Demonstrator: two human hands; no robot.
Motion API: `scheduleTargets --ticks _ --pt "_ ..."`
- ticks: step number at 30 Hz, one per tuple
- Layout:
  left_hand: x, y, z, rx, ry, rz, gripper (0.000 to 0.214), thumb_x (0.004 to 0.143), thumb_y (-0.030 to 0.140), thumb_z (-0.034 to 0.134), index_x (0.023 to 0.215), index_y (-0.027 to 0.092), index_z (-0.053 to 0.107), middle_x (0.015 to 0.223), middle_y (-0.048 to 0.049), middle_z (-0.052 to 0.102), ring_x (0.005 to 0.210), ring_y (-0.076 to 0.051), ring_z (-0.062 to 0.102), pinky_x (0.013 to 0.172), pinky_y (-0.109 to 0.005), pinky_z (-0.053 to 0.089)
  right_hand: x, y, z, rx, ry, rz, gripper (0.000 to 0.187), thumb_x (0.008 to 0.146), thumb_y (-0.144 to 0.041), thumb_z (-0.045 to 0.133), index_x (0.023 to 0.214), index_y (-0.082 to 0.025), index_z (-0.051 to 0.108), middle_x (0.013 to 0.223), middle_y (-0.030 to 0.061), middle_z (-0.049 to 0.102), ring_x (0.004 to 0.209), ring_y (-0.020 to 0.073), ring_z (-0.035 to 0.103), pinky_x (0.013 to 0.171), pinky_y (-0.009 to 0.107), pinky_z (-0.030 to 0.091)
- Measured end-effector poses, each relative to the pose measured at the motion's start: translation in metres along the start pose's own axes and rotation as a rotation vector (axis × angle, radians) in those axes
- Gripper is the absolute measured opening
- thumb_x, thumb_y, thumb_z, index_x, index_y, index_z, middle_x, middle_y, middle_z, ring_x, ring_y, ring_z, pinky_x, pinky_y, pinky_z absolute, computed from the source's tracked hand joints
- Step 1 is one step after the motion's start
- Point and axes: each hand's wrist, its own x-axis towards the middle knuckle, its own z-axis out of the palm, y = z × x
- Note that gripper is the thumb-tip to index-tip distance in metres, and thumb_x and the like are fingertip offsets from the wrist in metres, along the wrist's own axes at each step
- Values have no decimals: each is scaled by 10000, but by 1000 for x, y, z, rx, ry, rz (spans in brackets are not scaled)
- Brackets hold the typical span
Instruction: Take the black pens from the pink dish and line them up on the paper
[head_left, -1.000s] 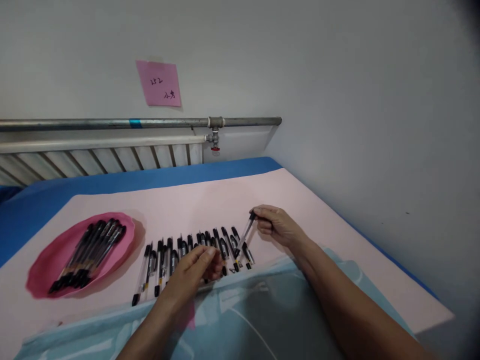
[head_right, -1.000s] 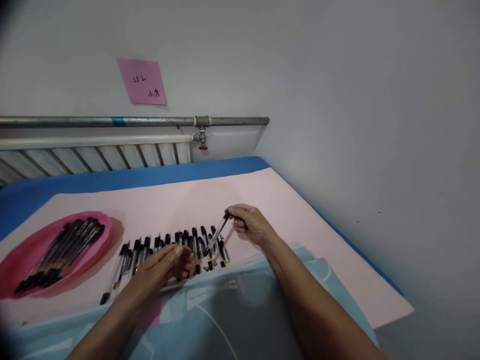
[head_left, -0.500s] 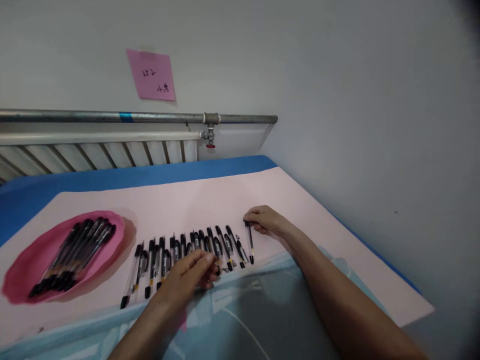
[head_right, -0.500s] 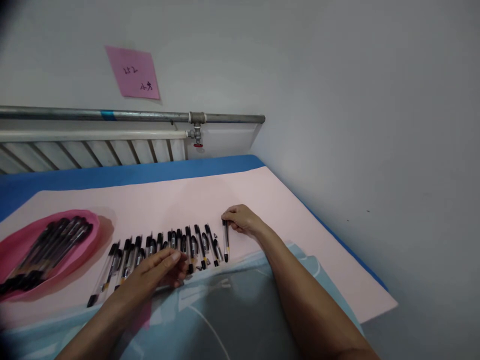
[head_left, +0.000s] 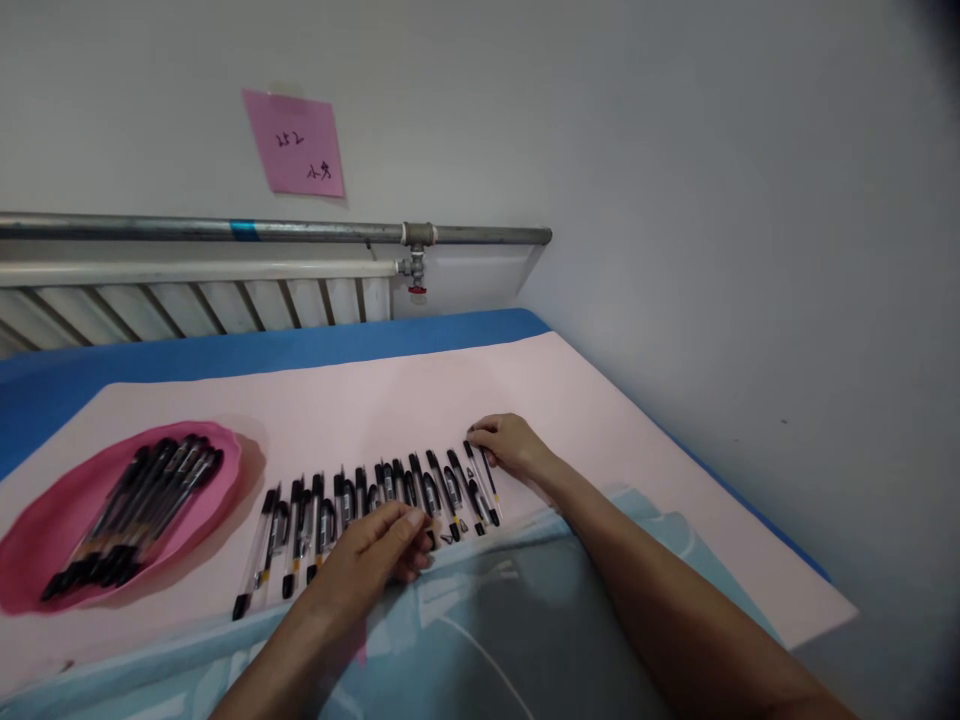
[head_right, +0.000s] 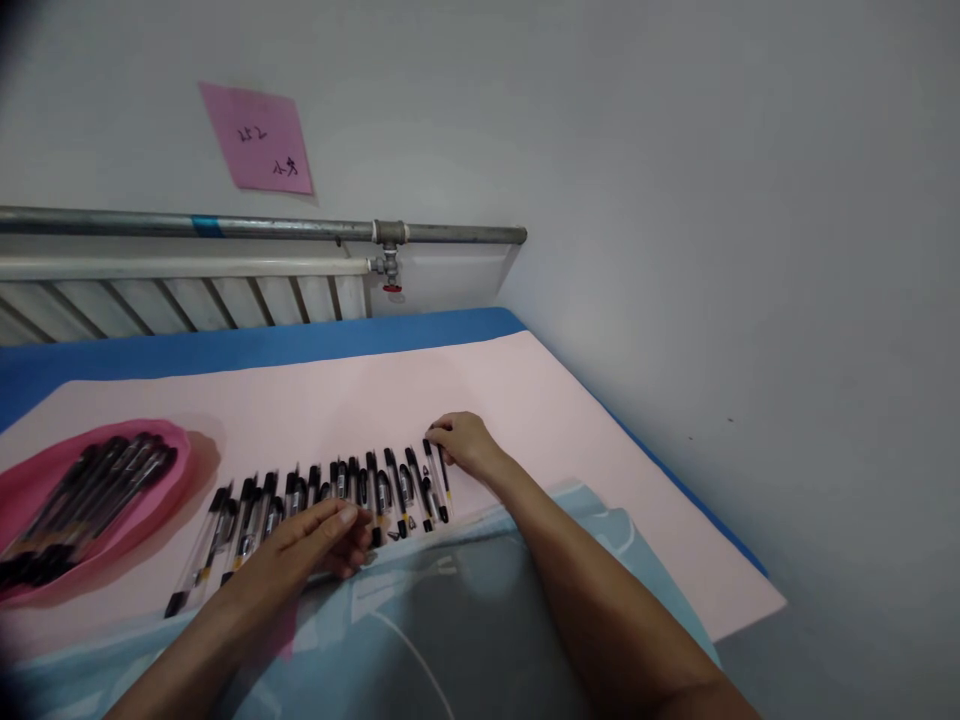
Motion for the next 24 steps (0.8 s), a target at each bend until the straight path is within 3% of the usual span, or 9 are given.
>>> scheduleTargets --ticks 7,10,18,24 --pt "0 -1 -1 34 2 -6 331 773 463 528 825 150 625 760 -52 602 658 -134 543 612 -255 421 -1 -3 7 -124 64 -3 69 662 -193 600 626 -143 632 454 -24 551 386 88 489 436 203 373" --pt "-1 -1 0 47 4 1 341 777 466 518 837 148 623 770 -52 604 663 -133 545 614 -254 420 -4 -6 7 -175 80 -2 133 711 -230 563 655 -143 647 410 -28 531 405 97 503 474 201 386" --pt "1 -2 -1 82 -5 10 367 757 498 522 831 153 622 771 -48 610 653 -133 544 604 -251 420 -13 -15 2 -319 63 18 193 751 -231 499 636 -141 625 380 -33 503 399 91 484 460 185 358" --pt "0 -1 -1 141 -13 36 359 765 494 510 796 156 625 750 -53 611 657 -144 542 602 -253 420 -38 -12 -11 -450 -14 12 124 711 -200 527 646 -151 620 404 -40 499 392 88 464 445 193 319"
